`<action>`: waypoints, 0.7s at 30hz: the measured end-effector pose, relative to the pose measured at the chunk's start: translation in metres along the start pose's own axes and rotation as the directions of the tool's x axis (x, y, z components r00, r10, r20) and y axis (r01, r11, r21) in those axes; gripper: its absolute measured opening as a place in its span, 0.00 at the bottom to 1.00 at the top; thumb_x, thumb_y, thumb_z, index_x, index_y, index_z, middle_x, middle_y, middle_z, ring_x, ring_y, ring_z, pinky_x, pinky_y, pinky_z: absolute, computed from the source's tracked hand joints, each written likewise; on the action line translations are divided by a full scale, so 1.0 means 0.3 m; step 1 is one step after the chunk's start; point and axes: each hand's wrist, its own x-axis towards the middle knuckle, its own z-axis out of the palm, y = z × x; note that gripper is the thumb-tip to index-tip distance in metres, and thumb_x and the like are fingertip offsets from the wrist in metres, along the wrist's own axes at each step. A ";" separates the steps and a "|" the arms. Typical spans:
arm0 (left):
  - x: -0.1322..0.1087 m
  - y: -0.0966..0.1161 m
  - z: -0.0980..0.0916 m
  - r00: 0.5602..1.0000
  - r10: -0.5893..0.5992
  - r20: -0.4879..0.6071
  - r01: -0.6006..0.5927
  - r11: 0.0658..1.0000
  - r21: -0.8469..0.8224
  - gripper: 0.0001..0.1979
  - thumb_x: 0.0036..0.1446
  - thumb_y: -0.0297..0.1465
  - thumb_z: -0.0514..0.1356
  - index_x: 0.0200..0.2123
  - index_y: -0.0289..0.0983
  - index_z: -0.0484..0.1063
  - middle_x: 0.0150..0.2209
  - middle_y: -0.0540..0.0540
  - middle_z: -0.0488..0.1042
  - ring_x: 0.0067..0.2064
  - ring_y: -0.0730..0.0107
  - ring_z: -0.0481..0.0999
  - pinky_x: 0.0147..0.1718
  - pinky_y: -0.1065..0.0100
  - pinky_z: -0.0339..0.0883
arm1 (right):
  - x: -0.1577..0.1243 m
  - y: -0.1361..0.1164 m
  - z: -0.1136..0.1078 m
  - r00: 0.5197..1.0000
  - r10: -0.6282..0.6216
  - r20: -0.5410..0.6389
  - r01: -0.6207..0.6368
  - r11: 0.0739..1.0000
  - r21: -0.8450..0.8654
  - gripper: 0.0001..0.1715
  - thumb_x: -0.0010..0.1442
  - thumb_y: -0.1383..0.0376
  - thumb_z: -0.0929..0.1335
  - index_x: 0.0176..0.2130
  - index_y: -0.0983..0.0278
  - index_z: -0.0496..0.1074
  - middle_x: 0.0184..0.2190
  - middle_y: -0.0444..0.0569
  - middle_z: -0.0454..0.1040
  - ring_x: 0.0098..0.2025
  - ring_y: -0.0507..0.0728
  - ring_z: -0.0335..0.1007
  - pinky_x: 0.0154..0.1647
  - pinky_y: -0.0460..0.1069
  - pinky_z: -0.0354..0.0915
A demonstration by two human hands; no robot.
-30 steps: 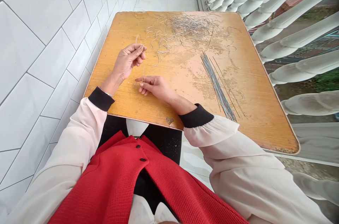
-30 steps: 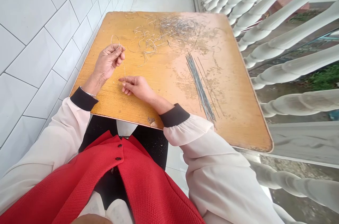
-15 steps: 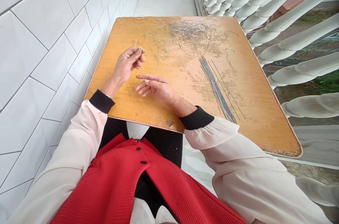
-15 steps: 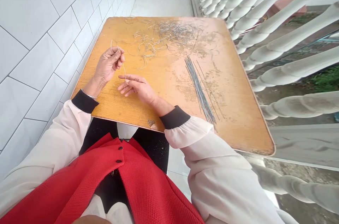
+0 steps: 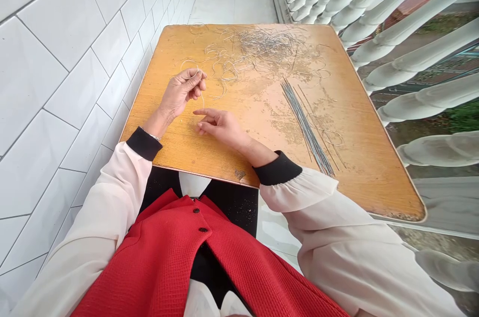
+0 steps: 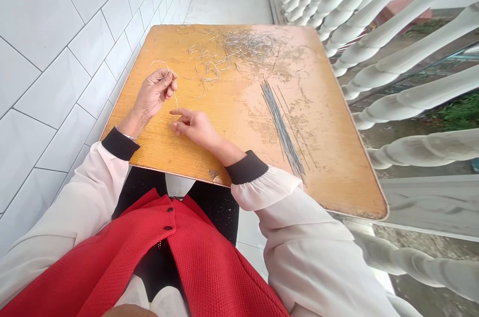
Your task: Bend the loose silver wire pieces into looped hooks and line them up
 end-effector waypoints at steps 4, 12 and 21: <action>-0.005 -0.005 0.003 0.994 -0.003 0.110 0.001 1.000 0.023 0.10 0.65 0.33 0.65 0.30 0.36 0.75 0.24 0.55 0.73 0.20 0.87 0.68 0.22 0.80 0.62 | -0.003 -0.040 -0.013 0.997 0.020 -0.076 -0.011 0.992 0.122 0.21 0.57 0.57 0.75 0.47 0.65 0.78 0.31 0.47 0.81 0.25 0.49 0.68 0.28 0.46 0.65; -0.023 -0.001 0.003 0.984 -0.046 0.174 0.032 0.996 0.082 0.08 0.61 0.33 0.69 0.40 0.35 0.78 0.32 0.49 0.81 0.26 0.83 0.75 0.27 0.78 0.67 | 0.008 -0.052 -0.009 0.973 0.085 -0.215 -0.035 0.973 0.228 0.17 0.56 0.53 0.77 0.30 0.64 0.75 0.27 0.48 0.79 0.22 0.49 0.68 0.25 0.46 0.69; -0.047 0.048 0.006 0.988 0.101 0.119 -0.120 0.978 0.169 0.12 0.56 0.35 0.72 0.41 0.37 0.78 0.40 0.47 0.82 0.29 0.81 0.76 0.24 0.78 0.63 | 0.037 -0.017 -0.053 0.885 -0.086 -0.457 -0.107 0.919 -0.381 0.11 0.59 0.68 0.67 0.25 0.61 0.69 0.23 0.47 0.75 0.26 0.55 0.70 0.30 0.50 0.64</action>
